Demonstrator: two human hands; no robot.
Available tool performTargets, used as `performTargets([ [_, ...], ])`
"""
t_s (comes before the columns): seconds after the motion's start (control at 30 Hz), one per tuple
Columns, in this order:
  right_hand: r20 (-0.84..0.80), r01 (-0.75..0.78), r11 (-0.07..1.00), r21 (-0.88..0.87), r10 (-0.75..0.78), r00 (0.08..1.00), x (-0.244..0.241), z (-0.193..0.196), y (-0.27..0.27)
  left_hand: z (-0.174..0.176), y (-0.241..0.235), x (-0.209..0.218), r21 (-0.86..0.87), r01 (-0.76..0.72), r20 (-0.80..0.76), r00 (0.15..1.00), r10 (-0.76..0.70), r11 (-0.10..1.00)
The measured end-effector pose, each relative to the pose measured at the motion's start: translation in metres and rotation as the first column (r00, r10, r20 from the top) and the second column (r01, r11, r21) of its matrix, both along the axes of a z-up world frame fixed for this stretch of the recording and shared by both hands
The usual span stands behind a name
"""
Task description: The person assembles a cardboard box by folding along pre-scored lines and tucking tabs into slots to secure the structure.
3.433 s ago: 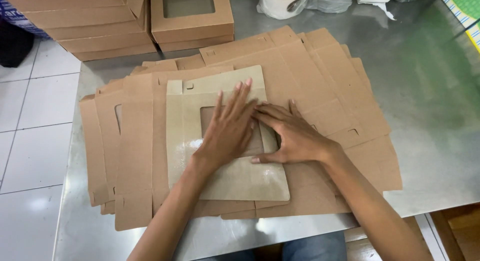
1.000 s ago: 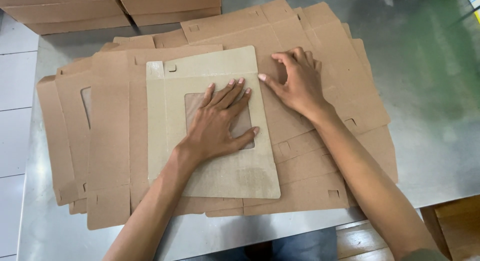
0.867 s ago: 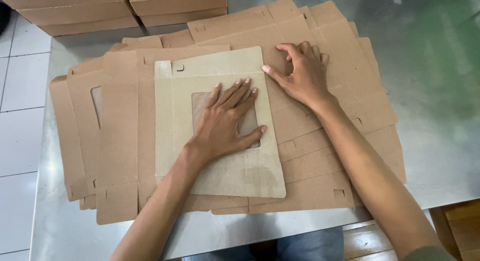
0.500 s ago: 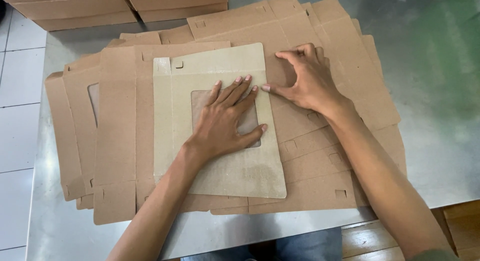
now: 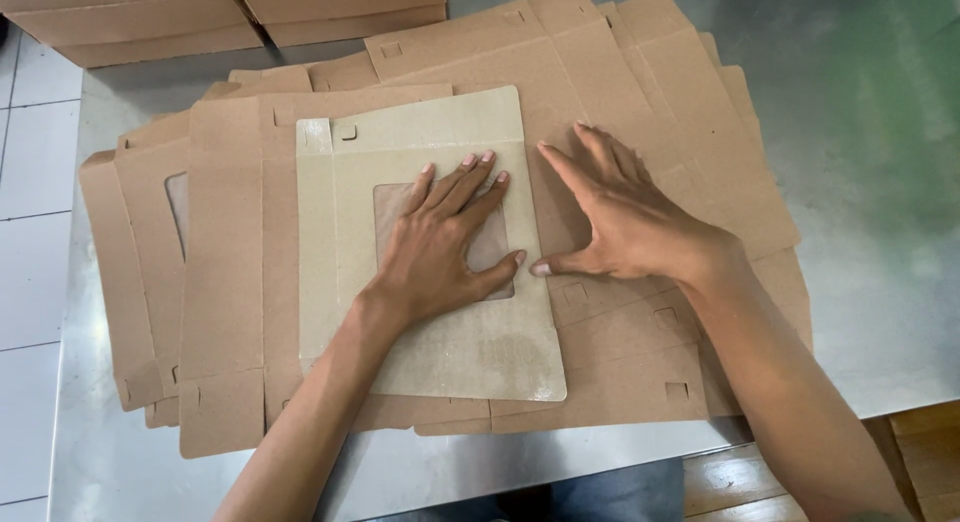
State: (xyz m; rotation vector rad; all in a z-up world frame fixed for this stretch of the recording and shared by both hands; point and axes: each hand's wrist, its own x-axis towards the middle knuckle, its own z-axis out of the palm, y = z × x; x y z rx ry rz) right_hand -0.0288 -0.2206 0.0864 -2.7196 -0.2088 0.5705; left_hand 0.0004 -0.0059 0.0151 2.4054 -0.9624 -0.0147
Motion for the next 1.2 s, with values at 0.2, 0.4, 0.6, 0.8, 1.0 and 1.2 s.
performTargets([
  [0.2, -0.132, -0.057, 0.998, 0.013, 0.058, 0.99, -0.004, 0.006, 0.007, 0.005, 0.001, -0.001, 0.016, 0.007, -0.006, 1.0, -0.007, 1.0],
  [0.4, -0.127, -0.11, 0.994, 0.027, 0.112, 0.986, -0.004, 0.006, 0.007, -0.001, 0.001, -0.001, 0.0, 0.007, 0.019, 1.0, -0.007, 1.0],
  [0.6, -0.031, -0.115, 0.993, 0.031, 0.116, 0.993, 0.001, 0.0, -0.001, -0.004, 0.0, 0.0, -0.011, 0.0, 0.042, 0.999, 0.001, 1.0],
  [0.8, 0.221, -0.075, 0.991, -0.111, 0.098, 0.97, 0.004, -0.022, -0.001, -0.001, 0.003, -0.001, -0.022, 0.023, 0.069, 0.997, -0.021, 0.999],
  [1.0, 0.246, -0.052, 0.964, -0.262, 0.118, 0.962, -0.002, -0.027, 0.006, -0.005, 0.003, 0.001, -0.035, 0.011, 0.048, 0.999, -0.009, 0.999],
  [1.2, 0.316, -0.074, 0.927, -0.367, 0.198, 0.928, -0.018, -0.049, 0.019, -0.009, 0.004, 0.004, -0.029, 0.016, 0.034, 0.999, -0.015, 0.999],
])
